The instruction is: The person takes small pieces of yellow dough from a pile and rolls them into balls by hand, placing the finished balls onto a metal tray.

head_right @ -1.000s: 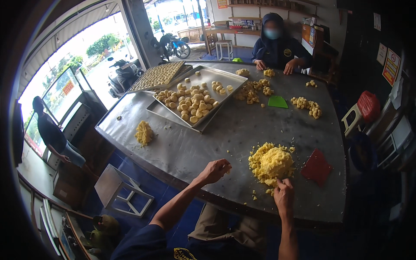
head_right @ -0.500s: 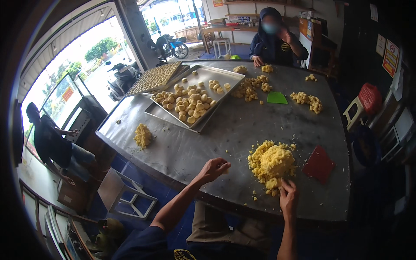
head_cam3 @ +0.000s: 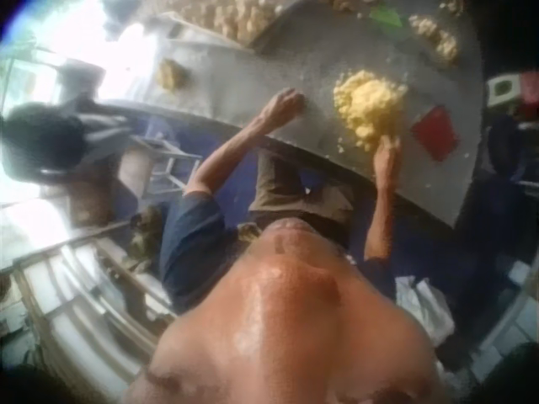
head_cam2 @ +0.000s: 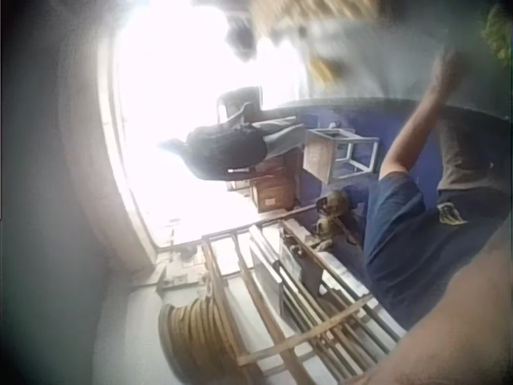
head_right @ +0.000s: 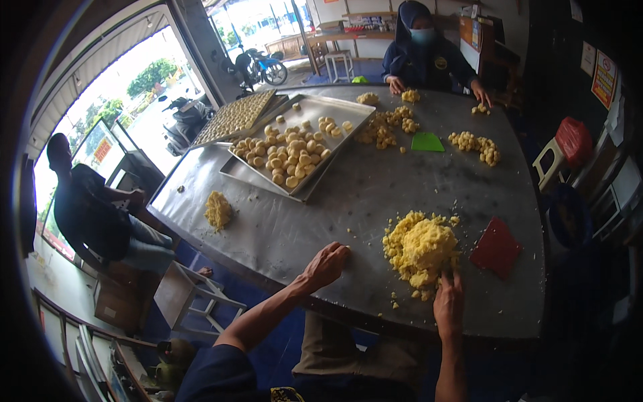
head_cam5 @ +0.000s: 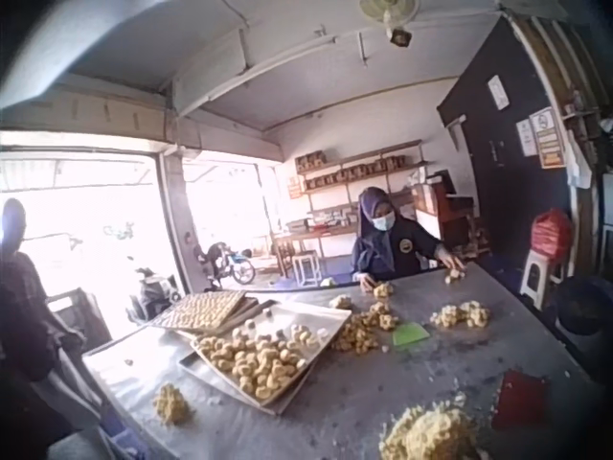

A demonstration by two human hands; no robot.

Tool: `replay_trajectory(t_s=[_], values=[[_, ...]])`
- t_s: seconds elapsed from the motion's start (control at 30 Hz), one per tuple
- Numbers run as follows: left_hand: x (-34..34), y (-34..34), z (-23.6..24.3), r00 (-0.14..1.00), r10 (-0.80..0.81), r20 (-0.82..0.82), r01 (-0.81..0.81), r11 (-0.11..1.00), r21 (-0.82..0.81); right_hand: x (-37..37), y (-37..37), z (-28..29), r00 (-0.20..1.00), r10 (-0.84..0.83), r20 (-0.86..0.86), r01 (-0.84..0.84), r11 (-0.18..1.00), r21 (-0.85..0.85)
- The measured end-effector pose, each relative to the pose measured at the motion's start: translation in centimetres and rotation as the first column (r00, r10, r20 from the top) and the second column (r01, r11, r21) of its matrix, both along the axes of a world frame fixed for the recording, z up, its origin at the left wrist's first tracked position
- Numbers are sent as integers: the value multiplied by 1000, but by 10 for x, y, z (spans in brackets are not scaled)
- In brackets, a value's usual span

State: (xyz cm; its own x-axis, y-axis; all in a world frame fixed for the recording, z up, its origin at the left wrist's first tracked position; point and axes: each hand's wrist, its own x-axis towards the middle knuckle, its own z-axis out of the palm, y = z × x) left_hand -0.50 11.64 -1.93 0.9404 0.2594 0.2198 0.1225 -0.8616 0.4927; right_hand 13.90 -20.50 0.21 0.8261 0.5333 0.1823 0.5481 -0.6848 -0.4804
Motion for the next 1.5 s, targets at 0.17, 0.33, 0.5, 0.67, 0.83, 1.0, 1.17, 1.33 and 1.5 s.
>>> replay_trajectory(t_s=[0.17,0.33,0.5,0.67,0.83,1.0,1.17,1.33,1.5], values=[[-42,-27,20,996,-31,84,29,999,26,-25,-15,-22,982,94,165,-92,996,-22],[-34,-40,36,990,-95,108,74,980,182,5,7,-14,996,-41,77,26,982,187],[-20,-46,27,996,-68,-61,74,992,102,24,2,-13,962,140,234,-119,988,-99],[39,-39,19,952,126,279,-247,855,457,32,-19,-14,990,91,109,-96,995,39],[50,-32,-7,992,17,124,-71,893,444,-14,-32,-2,992,66,111,-69,997,26],[56,-24,2,992,-58,113,11,925,381,-18,-22,30,994,106,5,-105,985,138],[63,-32,5,994,-50,94,1,889,458,-42,23,30,914,401,65,-406,899,161],[42,-40,-2,979,-3,204,-115,818,564,-50,35,22,842,537,54,-540,841,46],[40,-51,-5,985,83,152,-149,855,497,-59,37,16,824,563,63,-566,823,41]])
